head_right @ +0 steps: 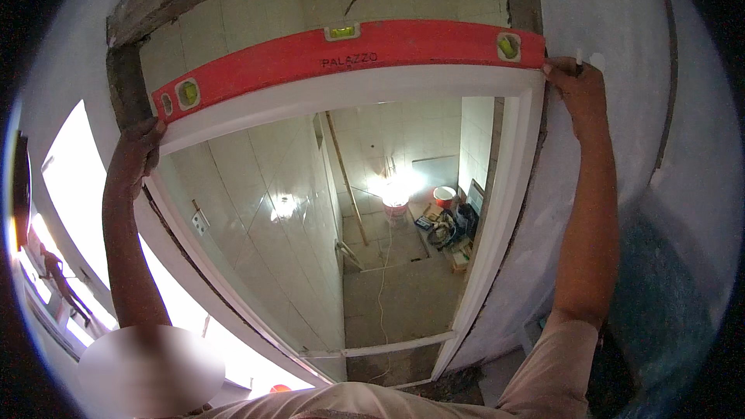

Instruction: The person uses a spirit level to check the alignment of a white door frame, marks the wall with a pencil, and manipulates a small wedge or spacer by hand near the frame edges.

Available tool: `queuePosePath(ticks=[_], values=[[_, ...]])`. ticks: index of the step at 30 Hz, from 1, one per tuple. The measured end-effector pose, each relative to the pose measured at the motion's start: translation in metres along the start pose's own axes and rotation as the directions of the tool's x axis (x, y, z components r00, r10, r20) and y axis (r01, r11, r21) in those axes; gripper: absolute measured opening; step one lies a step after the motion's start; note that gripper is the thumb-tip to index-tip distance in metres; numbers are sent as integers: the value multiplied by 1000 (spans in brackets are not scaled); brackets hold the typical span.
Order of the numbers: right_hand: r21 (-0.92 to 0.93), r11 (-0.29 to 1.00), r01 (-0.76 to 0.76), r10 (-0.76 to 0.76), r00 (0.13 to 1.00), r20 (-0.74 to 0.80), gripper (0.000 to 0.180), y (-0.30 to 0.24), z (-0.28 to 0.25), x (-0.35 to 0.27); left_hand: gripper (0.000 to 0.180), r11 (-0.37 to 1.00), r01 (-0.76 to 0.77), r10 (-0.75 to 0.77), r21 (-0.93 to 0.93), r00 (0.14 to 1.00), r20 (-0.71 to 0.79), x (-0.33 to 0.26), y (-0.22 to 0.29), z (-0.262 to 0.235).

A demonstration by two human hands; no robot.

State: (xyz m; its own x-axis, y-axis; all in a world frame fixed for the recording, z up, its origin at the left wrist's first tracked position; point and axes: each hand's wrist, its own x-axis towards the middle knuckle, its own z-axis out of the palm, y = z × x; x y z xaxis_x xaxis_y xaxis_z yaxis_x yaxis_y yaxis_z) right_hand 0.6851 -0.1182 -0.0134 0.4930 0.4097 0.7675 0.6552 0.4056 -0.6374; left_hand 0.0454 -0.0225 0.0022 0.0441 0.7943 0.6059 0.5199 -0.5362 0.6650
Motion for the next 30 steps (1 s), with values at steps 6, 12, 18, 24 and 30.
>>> queuePosePath(ticks=[6, 12, 18, 24, 30], values=[[28, 1000, -7, 6, 1000, 15, 26, 1, -1, 1, 48, 1000, -21, 21, -23, 1000, -11, -5, 2, 6], [37, 999, 40, -41, 999, 33, 22, -2, 1, 1, 52, 998, -54, 53, -29, 998, -25, -11, 8, 5], [-35, 999, -10, 11, 1000, 23, 16, 10, -2, 4, 27, 948, -220, 316, 230, 736, -599, -31, 36, 31], [44, 999, -32, 30, 999, 31, 18, 0, -1, 2, 56, 492, -636, 795, 595, 606, -10, 16, 137, 72], [59, 998, -39, 35, 997, 62, 20, 4, -1, 1, 81, 520, -705, 561, 482, 707, 430, 59, 181, 117]])
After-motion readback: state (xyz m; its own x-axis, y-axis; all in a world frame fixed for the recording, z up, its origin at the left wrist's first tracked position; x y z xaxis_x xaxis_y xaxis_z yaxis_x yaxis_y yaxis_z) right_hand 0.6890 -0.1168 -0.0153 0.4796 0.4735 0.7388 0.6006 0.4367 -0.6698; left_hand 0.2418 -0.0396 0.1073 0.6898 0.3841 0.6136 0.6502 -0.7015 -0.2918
